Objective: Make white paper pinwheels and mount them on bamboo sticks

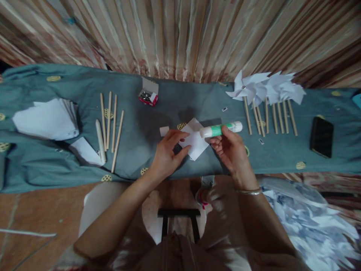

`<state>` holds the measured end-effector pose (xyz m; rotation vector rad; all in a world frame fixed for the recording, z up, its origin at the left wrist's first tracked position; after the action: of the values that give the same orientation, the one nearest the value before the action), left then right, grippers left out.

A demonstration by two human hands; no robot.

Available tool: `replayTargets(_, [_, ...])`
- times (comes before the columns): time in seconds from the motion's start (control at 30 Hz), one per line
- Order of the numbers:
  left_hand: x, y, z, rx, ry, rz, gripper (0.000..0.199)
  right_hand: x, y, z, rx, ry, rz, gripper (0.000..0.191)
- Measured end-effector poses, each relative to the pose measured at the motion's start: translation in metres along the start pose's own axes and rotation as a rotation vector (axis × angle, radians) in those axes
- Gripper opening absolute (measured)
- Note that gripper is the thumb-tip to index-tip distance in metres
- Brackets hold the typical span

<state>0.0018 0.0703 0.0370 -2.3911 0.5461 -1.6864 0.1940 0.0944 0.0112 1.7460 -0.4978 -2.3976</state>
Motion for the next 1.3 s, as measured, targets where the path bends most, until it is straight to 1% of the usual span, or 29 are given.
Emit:
replayTargets(0.07, [0.0,0.005,0.005,-0.097,-0.163,0.054,0.022,-0.005,-0.003,-0.007,0.042,0.098,-0.068,0.034])
replayTargets(0.17, [-0.002,0.012,0.018,-0.248,-0.374,0.102,0.029,-0.006,-0.003,-0.007,0.068,0.288,-0.166,0.036])
replayTargets(0.23, [-0.004,0.016,0.026,-0.31,-0.466,0.124,0.034,-0.006,-0.002,-0.002,0.065,0.399,-0.227,0.036])
replayTargets(0.3, [-0.004,0.018,0.031,-0.336,-0.515,0.146,0.038,-0.008,-0.001,0.004,0.057,0.499,-0.286,0.033])
replayTargets(0.37, [-0.005,0.018,0.035,-0.345,-0.537,0.155,0.04,-0.01,-0.001,0.009,0.066,0.599,-0.337,0.031])
replayTargets(0.47, [-0.008,0.018,0.037,-0.36,-0.545,0.142,0.041,-0.012,-0.002,0.012,0.081,0.728,-0.369,0.03])
replayTargets(0.67, [-0.01,0.019,0.038,-0.377,-0.544,0.122,0.041,-0.012,-0.004,0.013,0.085,0.91,-0.378,0.039])
replayTargets(0.73, [-0.011,0.019,0.039,-0.382,-0.56,0.125,0.041,-0.012,-0.003,0.014,0.116,0.988,-0.378,0.041])
replayTargets(0.83, [-0.011,0.019,0.039,-0.378,-0.565,0.126,0.042,-0.014,-0.003,0.017,0.183,1.101,-0.389,0.038])
replayTargets(0.9, [-0.011,0.019,0.038,-0.372,-0.547,0.117,0.042,-0.015,-0.002,0.02,0.189,1.12,-0.402,0.035])
replayTargets(1.0, [-0.012,0.019,0.039,-0.375,-0.529,0.107,0.042,-0.014,-0.002,0.024,0.15,1.092,-0.426,0.035])
replayTargets(1.17, [-0.012,0.02,0.039,-0.363,-0.535,0.12,0.041,-0.011,-0.003,0.024,0.102,1.072,-0.467,0.033])
replayTargets(1.3, [-0.013,0.02,0.039,-0.357,-0.516,0.109,0.041,-0.01,-0.003,0.026,0.061,1.08,-0.464,0.031])
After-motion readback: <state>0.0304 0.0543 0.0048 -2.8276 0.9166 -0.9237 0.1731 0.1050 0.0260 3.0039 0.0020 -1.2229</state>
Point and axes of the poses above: each hand's wrist, its own y-axis away from the middle knuckle, its own z-axis out of the palm, x = y × z, the point moved 6 cm from there along -y, towards the middle knuckle, and after that the axes turned 6 degrees about y, right-handed, at the moved point
